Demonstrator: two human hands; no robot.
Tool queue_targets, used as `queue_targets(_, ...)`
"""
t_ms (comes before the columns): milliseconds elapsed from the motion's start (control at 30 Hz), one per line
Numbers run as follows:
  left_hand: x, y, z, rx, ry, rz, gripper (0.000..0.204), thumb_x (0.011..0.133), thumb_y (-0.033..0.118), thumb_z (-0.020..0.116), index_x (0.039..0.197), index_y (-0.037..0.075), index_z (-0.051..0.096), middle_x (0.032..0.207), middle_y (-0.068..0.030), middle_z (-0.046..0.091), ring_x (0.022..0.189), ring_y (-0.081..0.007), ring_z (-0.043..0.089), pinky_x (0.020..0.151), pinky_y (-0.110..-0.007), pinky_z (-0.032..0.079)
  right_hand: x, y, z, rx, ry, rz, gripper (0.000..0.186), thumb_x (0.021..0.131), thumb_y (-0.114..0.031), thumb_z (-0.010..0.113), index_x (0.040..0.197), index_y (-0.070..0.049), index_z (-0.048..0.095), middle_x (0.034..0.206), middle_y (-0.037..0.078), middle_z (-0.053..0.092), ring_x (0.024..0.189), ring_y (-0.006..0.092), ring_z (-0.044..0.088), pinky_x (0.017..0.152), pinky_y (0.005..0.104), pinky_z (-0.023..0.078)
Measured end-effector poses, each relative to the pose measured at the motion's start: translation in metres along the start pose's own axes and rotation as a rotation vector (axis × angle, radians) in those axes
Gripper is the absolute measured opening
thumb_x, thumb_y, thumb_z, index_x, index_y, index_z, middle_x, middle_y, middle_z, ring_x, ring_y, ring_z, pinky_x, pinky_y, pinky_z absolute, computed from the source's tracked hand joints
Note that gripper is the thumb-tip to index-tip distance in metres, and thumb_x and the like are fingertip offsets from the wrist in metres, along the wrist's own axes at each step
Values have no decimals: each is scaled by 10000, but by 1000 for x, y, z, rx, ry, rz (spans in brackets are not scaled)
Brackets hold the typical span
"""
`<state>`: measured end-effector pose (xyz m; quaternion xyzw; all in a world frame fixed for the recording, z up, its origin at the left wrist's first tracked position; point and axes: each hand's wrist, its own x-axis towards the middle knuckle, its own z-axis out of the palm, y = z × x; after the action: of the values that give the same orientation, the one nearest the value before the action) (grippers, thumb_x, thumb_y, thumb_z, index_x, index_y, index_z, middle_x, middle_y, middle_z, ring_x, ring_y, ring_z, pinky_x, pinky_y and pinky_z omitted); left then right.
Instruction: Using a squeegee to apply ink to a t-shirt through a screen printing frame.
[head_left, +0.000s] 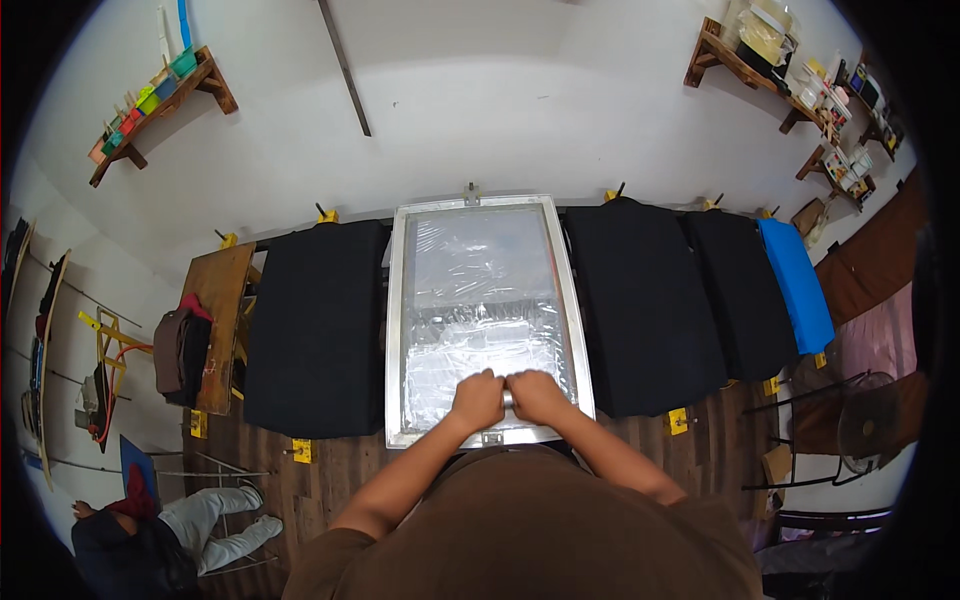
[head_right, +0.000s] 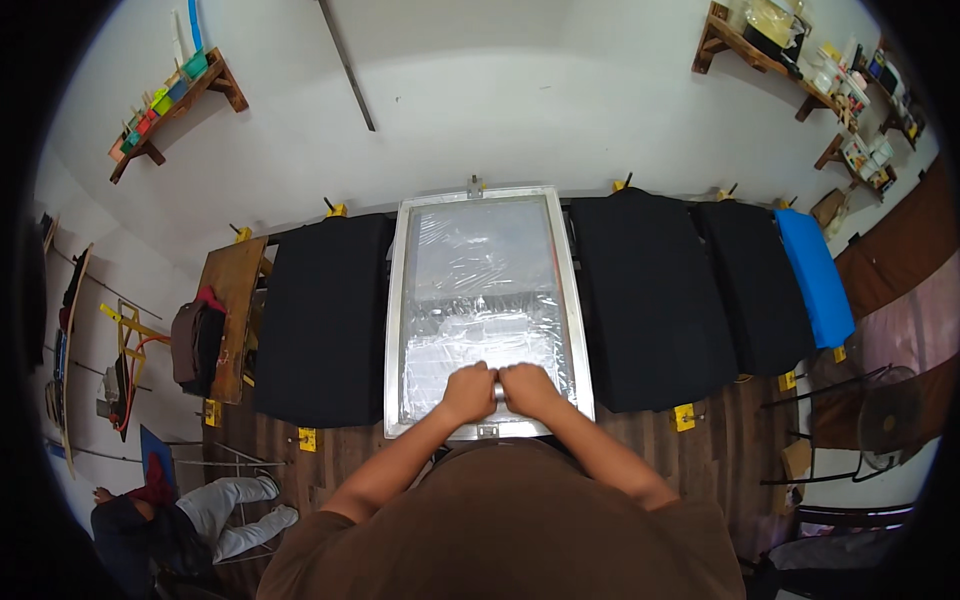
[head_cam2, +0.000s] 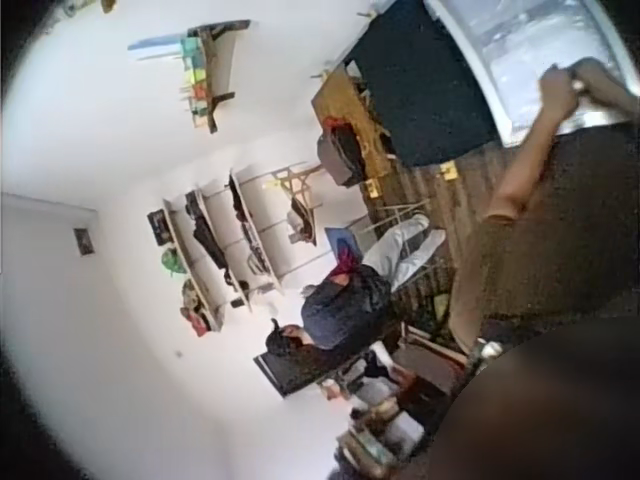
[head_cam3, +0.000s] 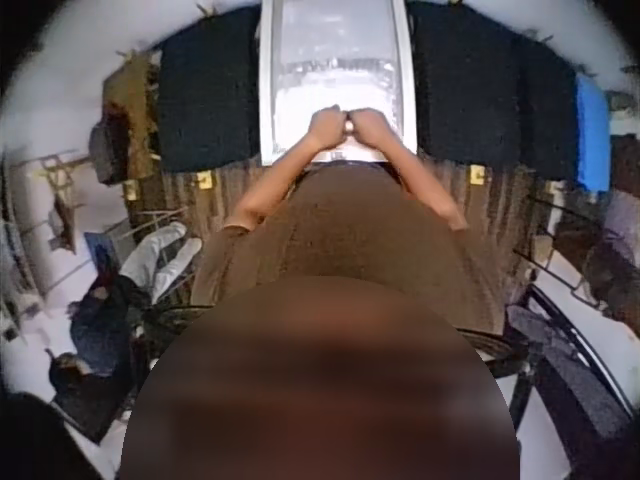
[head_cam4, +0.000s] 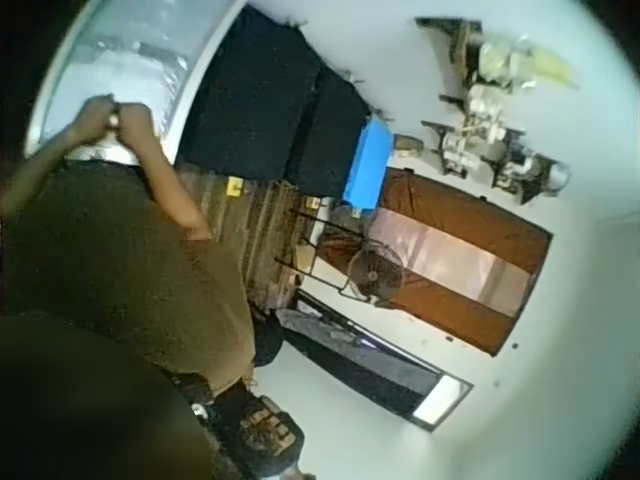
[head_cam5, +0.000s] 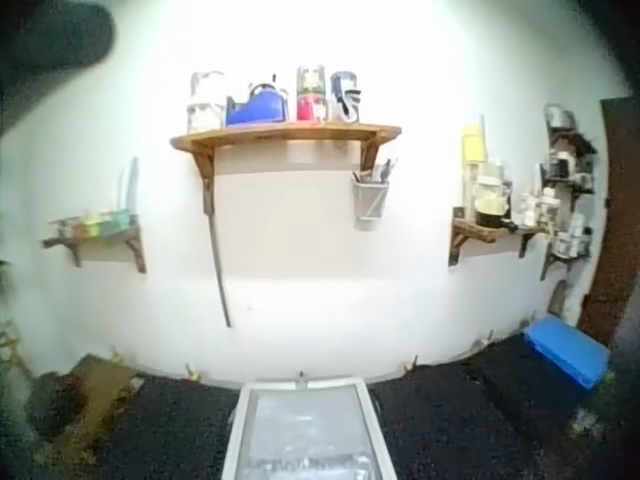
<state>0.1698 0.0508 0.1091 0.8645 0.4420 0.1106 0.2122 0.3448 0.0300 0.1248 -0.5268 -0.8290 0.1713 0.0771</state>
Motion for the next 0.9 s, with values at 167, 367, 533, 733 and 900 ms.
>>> queue_targets(167, -26, 14, -3, -18, -269, -92, 252, 713, 220, 687, 919, 90, 751, 868, -197, 706, 812, -391, 704, 743, -478, 572, -21, -23, -9, 56, -258, 48, 204, 743, -170, 674, 898, -48, 728, 849, 212, 719, 809, 393, 703, 739, 491, 565)
queue_targets(367, 44, 8, -46, 74, -455, -154, 290, 709, 268, 687, 920, 86, 770, 951, -179, 749, 915, -350, 728, 815, -454, 581, 35, 25, -26, 58, -381, 17, 385, 712, -240, 736, 1042, -43, 735, 889, 222, 722, 888, 398, 697, 813, 474, 559)
queue_targets(533, 77, -20, -24, 95, -27, -102, 193, 721, 162, 732, 882, 58, 750, 998, -168, 698, 903, -350, 710, 796, -448, 590, 67, 38, -30, -48, 12, 25, 223, 687, -139, 702, 887, -42, 701, 825, 220, 702, 789, 417, 687, 744, 511, 562)
queue_targets(733, 43, -7, -20, 57, -173, -110, 219, 701, 184, 727, 886, 73, 761, 953, -187, 716, 883, -361, 714, 785, -461, 589, 37, 22, -13, -54, -71, 26, 201, 667, -118, 697, 848, -42, 734, 800, 215, 709, 759, 396, 703, 728, 487, 583)
queue_targets(900, -13, 14, -13, 5, -307, -84, 241, 697, 183, 672, 894, 90, 775, 850, -196, 716, 806, -389, 705, 754, -481, 574, -16, -15, -2, 21, -177, 39, 221, 699, -123, 677, 888, -27, 738, 801, 231, 707, 764, 407, 700, 723, 497, 572)
